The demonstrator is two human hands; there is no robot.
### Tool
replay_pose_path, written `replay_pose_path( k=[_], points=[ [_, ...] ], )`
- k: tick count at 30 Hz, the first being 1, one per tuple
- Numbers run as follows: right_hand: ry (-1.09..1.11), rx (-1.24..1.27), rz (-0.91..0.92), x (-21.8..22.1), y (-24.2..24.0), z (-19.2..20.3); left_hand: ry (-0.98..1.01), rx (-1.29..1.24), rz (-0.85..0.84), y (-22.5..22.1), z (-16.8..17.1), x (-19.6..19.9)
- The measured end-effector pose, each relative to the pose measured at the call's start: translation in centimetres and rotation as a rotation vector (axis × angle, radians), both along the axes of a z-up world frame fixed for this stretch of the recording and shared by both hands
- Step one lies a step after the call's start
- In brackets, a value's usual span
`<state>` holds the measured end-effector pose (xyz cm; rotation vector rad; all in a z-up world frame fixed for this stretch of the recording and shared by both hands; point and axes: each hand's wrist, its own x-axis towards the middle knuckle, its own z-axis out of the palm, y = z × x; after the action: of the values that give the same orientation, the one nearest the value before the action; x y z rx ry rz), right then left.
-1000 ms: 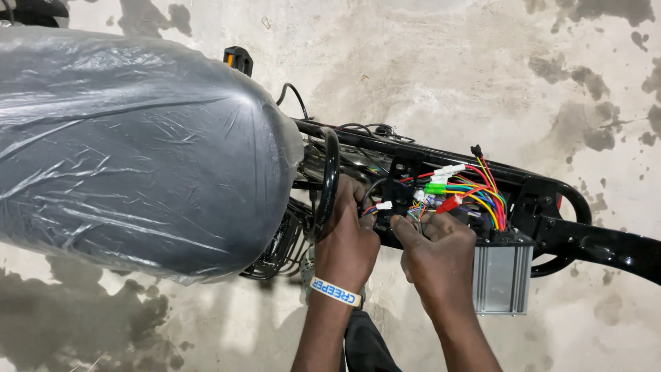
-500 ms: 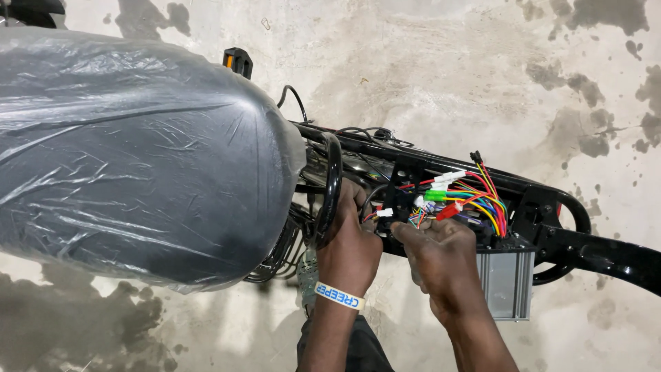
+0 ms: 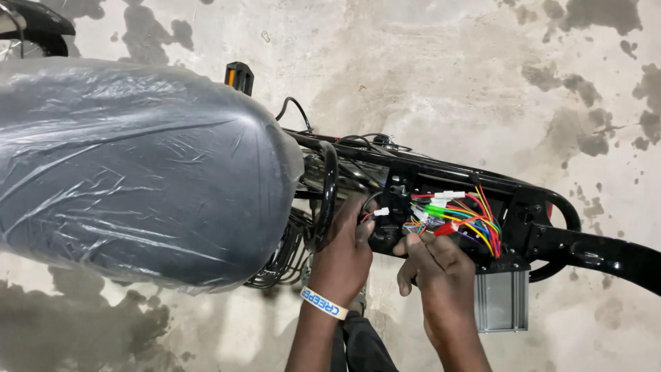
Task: Connecting electrical wiring and components on an electric bicycle frame
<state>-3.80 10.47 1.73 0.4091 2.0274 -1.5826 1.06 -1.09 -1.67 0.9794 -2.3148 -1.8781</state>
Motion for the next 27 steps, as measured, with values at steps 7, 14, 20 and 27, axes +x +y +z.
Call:
replay_pose_path(
  k=[7,14,20,27],
  points=[
    [-0.024,0.076,-0.217,0.7,-1.1,2.1,0.127,-0.138,0.030,0.0,0.2,-0.7],
    [0.052,0.355,-0.031,1.3,-1.3,5.3,0.051,-0.135,0.029,0.4,-0.4,-0.6],
    [0.471,0.453,0.242,-0.2,-0.8,5.5,0.014,-0.161,0.029,0.3,0.5,-0.5],
    [0.606,0.631,0.556,-2.4,0.4,3.6,-0.060,-0.018,0.034,0.5,0.7,-0.3]
  ],
)
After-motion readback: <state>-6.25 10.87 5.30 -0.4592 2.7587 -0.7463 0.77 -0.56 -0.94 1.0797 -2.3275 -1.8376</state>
